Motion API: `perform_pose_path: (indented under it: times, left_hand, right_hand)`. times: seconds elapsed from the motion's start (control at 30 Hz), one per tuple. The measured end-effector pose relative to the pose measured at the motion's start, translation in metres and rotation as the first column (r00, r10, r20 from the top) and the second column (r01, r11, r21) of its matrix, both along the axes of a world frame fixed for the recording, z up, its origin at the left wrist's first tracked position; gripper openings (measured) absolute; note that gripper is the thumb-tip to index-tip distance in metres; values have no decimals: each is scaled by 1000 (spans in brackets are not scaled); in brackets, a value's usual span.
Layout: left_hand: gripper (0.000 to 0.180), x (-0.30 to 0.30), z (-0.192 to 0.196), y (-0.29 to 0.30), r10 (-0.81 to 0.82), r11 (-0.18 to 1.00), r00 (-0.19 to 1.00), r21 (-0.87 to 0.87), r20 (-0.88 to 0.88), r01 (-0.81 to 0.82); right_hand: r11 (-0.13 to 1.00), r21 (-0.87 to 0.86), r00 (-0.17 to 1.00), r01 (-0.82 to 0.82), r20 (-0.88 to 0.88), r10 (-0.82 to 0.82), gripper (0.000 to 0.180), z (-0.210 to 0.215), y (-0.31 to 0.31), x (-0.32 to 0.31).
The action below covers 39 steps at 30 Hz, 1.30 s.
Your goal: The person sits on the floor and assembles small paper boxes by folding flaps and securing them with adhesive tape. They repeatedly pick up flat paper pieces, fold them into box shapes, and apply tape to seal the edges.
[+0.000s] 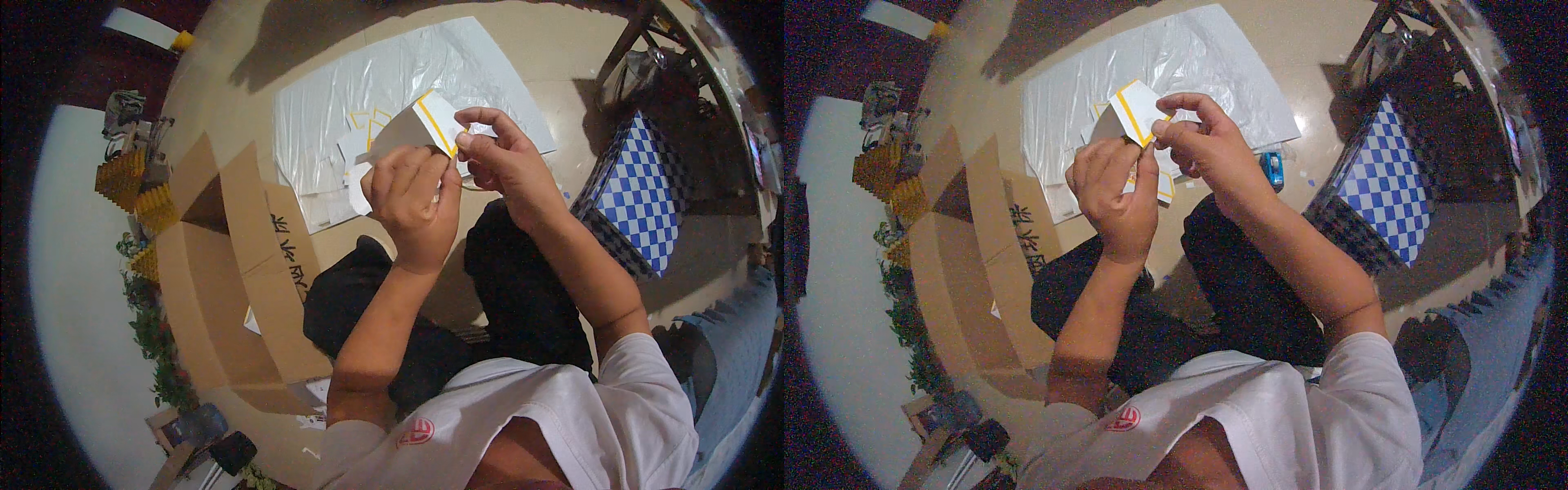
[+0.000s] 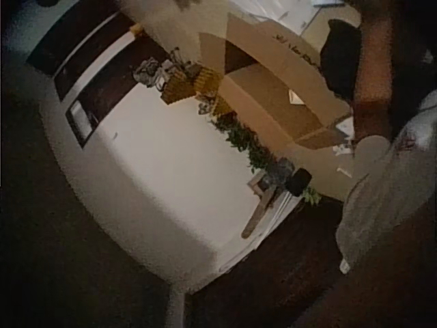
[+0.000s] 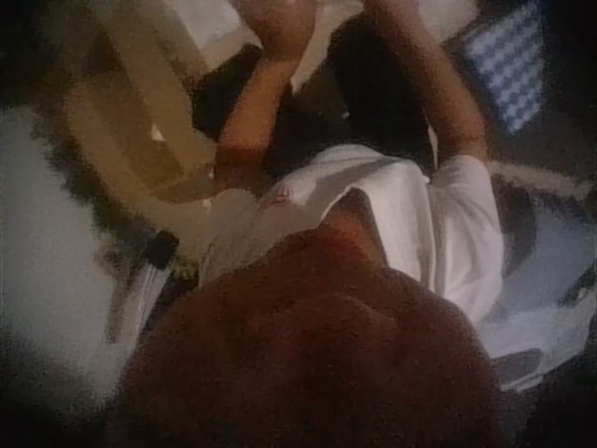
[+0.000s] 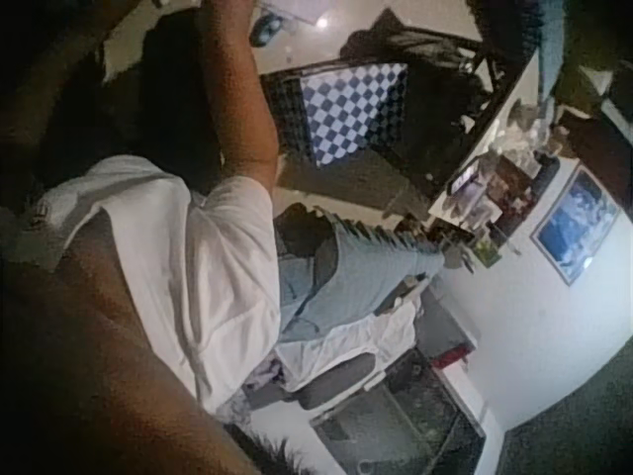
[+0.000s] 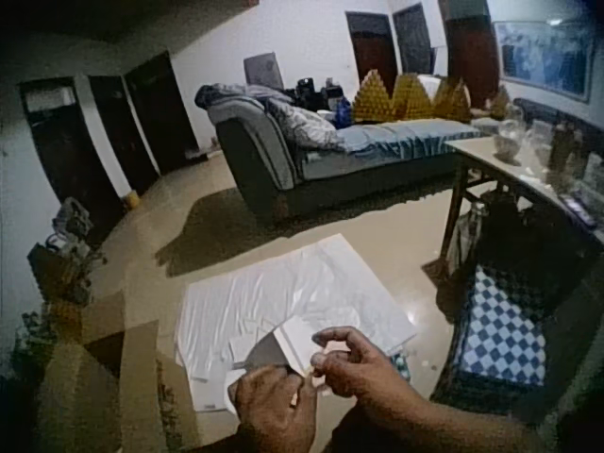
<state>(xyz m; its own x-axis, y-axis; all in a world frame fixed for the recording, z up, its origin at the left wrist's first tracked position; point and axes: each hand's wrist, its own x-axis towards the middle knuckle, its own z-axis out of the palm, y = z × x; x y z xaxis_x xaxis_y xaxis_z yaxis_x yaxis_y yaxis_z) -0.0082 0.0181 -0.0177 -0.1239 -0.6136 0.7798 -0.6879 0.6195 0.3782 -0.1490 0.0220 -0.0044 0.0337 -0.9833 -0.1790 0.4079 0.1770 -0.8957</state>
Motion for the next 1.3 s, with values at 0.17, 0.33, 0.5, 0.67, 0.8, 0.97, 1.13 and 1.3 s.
perform_pose_path:
  times: [0.17,0.33,0.5,0.67,0.8,0.97,1.13,1.3]
  left_hand:
    - [15,7,6,5,-24,999,999,-42,45,26]
    - [15,12,11,7,-78,989,995,-118,67,85]
    - [14,15,15,9,-79,985,994,-150,70,89]
    - [9,12,21,14,-126,992,976,1,-178,128]
    - [9,15,15,13,-169,947,888,179,-427,266]
    - [15,20,25,17,-61,801,669,364,-741,475]
    - [22,26,31,8,143,718,407,377,-902,585]
    - [19,31,25,0,155,654,352,363,-923,663]
  right_hand:
    - [998,52,998,-42,56,39,51,7,5,4]
    - [990,115,996,-83,49,78,56,15,8,6]
    - [985,117,992,-123,18,122,59,23,15,8]
    - [998,-68,996,-5,-88,-1,65,5,14,22]
    - [953,-297,948,58,-284,-146,67,3,7,25]
    - [858,-513,761,-7,-559,-328,74,6,7,20]
    - [853,-513,715,-100,-633,-297,81,8,13,19]
    - [774,-620,695,-131,-614,-374,72,11,7,12]
